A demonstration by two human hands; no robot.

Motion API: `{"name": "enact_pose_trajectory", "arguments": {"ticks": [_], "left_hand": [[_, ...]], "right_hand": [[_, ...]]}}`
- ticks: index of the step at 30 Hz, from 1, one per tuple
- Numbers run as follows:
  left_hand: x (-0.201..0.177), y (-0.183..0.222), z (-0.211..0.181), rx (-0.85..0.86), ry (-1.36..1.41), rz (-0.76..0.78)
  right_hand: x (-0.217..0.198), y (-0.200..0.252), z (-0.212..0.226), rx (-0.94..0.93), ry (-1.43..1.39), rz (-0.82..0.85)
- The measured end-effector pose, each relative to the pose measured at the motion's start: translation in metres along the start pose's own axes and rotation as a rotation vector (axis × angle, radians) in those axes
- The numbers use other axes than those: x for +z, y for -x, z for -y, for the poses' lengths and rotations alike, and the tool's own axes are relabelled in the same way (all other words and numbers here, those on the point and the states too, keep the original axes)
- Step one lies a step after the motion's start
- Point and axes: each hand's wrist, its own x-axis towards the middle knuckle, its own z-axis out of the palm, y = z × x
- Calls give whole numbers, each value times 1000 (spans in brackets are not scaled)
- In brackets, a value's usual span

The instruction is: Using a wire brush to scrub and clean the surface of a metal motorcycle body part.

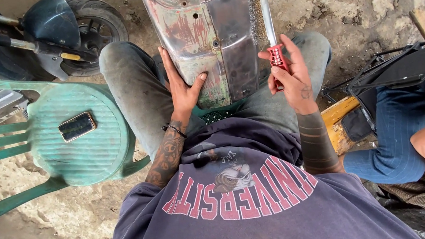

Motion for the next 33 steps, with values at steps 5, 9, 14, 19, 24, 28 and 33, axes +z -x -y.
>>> {"name": "enact_pose_trajectory", "arguments": {"ticks": [5,9,14,19,24,28,33], "left_hand": [[1,1,-3,-9,1,2],[1,0,-2,-3,-4,-11],[2,0,-6,-20,28,5],[1,1,-6,-29,39,12],[1,1,-7,-22,49,10],[2,0,-5,-28,45,1],[2,-1,-8,-24,46,-1]], "right_hand": [[-10,-14,4,-24,36,-66],[-15,-28,12,-60,80,-62],[-19,-36,22,69,303,-6],[-22,-43,21,31,420,-27],[-20,-47,35,17,527,-85],[-17,-53,48,50,606,9],[1,-56,70,29,733,-17]]}}
